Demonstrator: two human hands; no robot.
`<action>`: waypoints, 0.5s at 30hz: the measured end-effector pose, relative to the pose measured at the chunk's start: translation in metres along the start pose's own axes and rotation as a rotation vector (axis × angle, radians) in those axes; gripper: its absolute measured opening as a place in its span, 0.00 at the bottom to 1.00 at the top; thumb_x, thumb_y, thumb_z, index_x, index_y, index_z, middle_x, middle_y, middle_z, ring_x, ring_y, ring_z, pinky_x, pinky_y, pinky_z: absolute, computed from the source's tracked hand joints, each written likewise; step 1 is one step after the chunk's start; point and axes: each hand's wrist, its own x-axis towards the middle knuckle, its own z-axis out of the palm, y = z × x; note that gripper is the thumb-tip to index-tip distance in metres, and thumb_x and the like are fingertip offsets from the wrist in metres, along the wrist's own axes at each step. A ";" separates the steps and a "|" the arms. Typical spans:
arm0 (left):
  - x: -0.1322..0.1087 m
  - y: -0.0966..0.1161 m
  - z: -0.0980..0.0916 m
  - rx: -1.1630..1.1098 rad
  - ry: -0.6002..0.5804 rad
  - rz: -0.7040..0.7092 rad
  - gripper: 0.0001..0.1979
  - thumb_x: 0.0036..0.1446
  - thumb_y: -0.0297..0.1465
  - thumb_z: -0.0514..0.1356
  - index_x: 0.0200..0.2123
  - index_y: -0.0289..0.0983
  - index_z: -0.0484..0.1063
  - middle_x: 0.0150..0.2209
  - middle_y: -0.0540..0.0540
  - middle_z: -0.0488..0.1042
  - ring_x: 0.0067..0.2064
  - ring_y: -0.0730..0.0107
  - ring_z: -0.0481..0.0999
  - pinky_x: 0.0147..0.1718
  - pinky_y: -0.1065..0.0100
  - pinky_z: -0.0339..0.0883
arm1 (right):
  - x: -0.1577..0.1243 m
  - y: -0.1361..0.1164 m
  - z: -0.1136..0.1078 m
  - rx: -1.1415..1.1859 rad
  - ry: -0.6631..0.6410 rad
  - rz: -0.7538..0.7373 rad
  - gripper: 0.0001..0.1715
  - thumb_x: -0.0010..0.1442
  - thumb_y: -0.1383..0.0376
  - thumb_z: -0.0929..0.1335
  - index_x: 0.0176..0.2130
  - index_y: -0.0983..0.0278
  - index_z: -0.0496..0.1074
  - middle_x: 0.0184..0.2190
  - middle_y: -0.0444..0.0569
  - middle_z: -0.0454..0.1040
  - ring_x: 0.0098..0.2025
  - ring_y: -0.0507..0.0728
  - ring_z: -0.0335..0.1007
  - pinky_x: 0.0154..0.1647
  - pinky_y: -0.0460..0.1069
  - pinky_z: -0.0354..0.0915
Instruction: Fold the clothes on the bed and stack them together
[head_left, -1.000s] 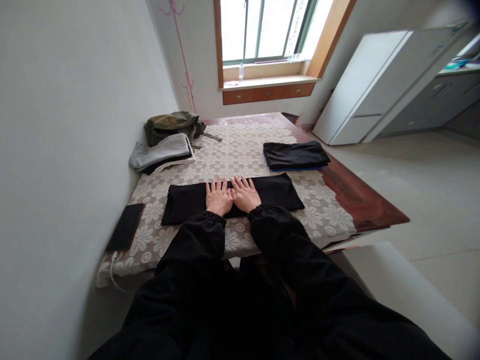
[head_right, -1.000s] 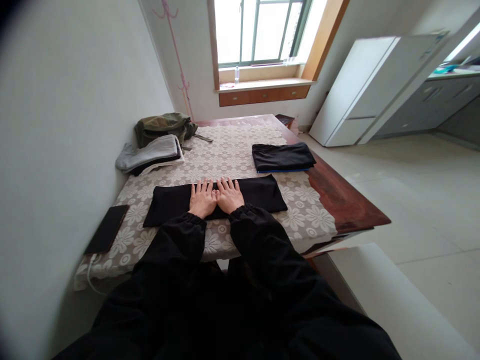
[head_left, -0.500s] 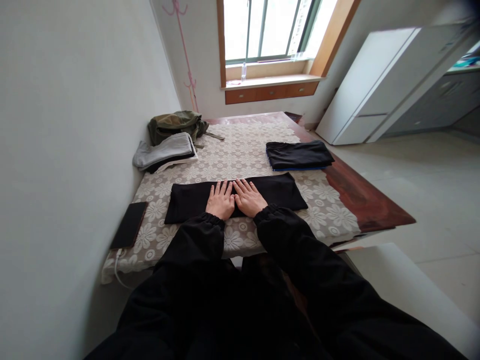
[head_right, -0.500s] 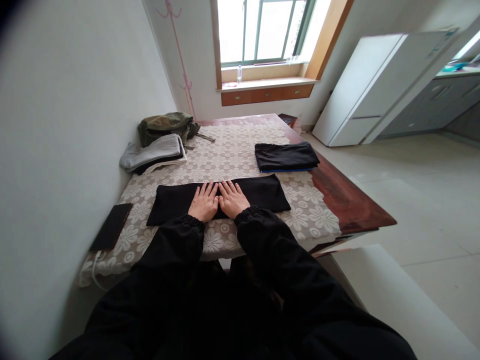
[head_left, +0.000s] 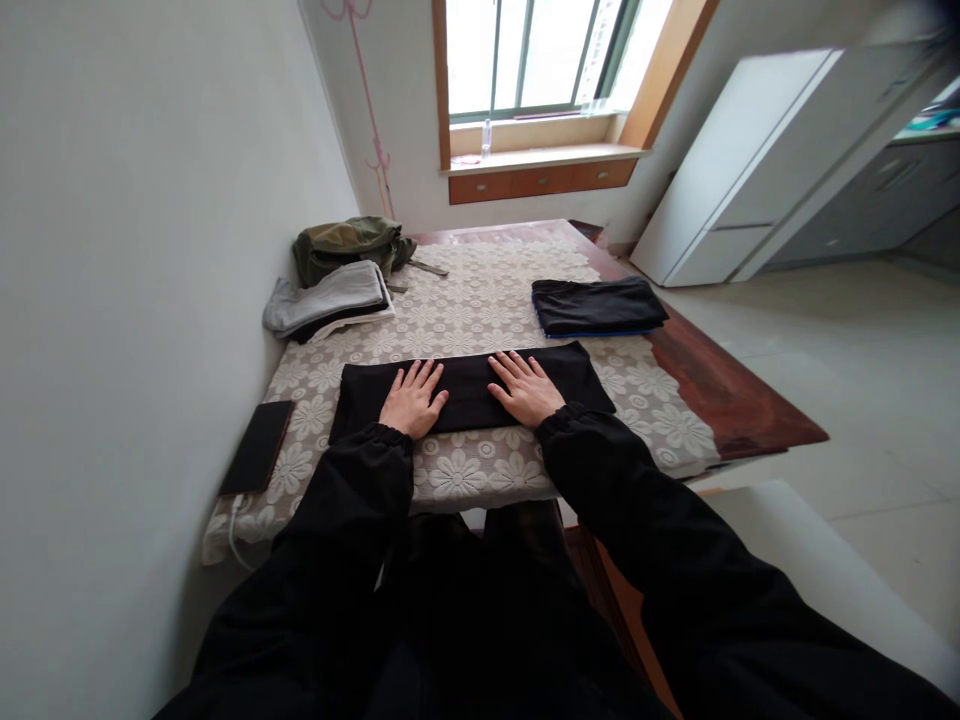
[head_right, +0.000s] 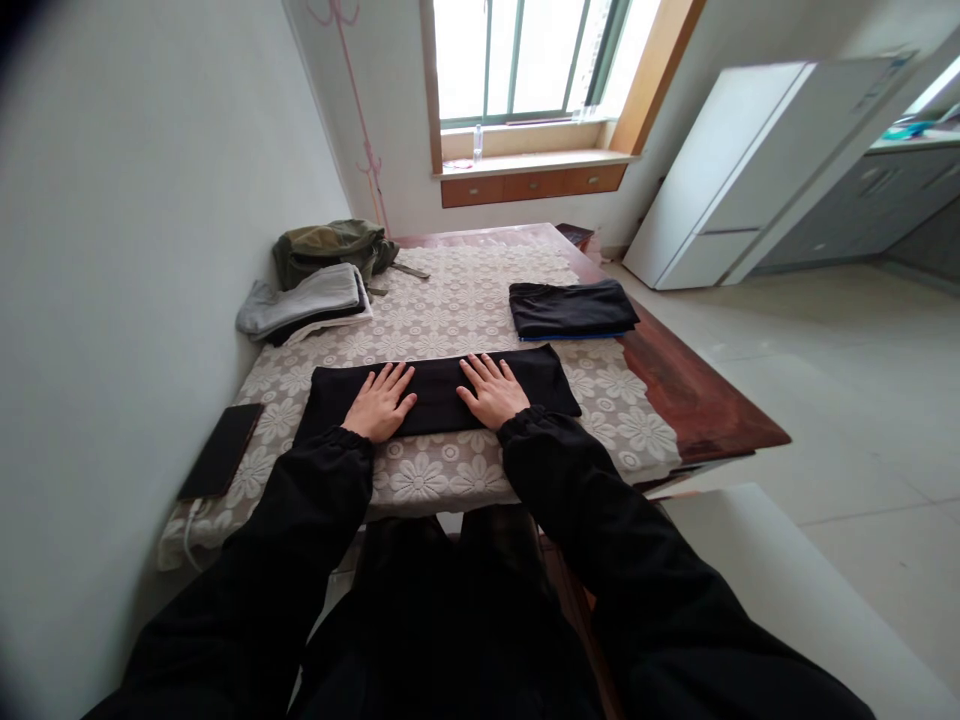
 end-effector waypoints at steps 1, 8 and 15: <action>-0.002 -0.003 -0.001 -0.001 0.002 -0.006 0.32 0.72 0.44 0.47 0.76 0.46 0.53 0.77 0.50 0.52 0.78 0.58 0.46 0.75 0.48 0.40 | -0.002 0.004 0.000 -0.006 0.005 0.008 0.38 0.73 0.50 0.56 0.75 0.60 0.55 0.77 0.48 0.50 0.78 0.63 0.42 0.76 0.65 0.43; -0.014 -0.021 -0.008 0.007 0.019 -0.056 0.31 0.73 0.42 0.45 0.75 0.42 0.55 0.76 0.49 0.52 0.77 0.59 0.48 0.75 0.52 0.42 | -0.011 0.031 0.001 -0.034 0.047 0.053 0.37 0.73 0.52 0.56 0.74 0.61 0.57 0.76 0.50 0.53 0.78 0.63 0.45 0.76 0.62 0.45; -0.025 -0.042 -0.010 0.041 0.070 -0.120 0.31 0.72 0.41 0.45 0.74 0.41 0.57 0.75 0.46 0.57 0.76 0.60 0.51 0.75 0.52 0.42 | -0.020 0.052 0.000 -0.079 0.076 0.098 0.37 0.73 0.52 0.55 0.75 0.61 0.56 0.76 0.50 0.55 0.77 0.62 0.46 0.76 0.64 0.43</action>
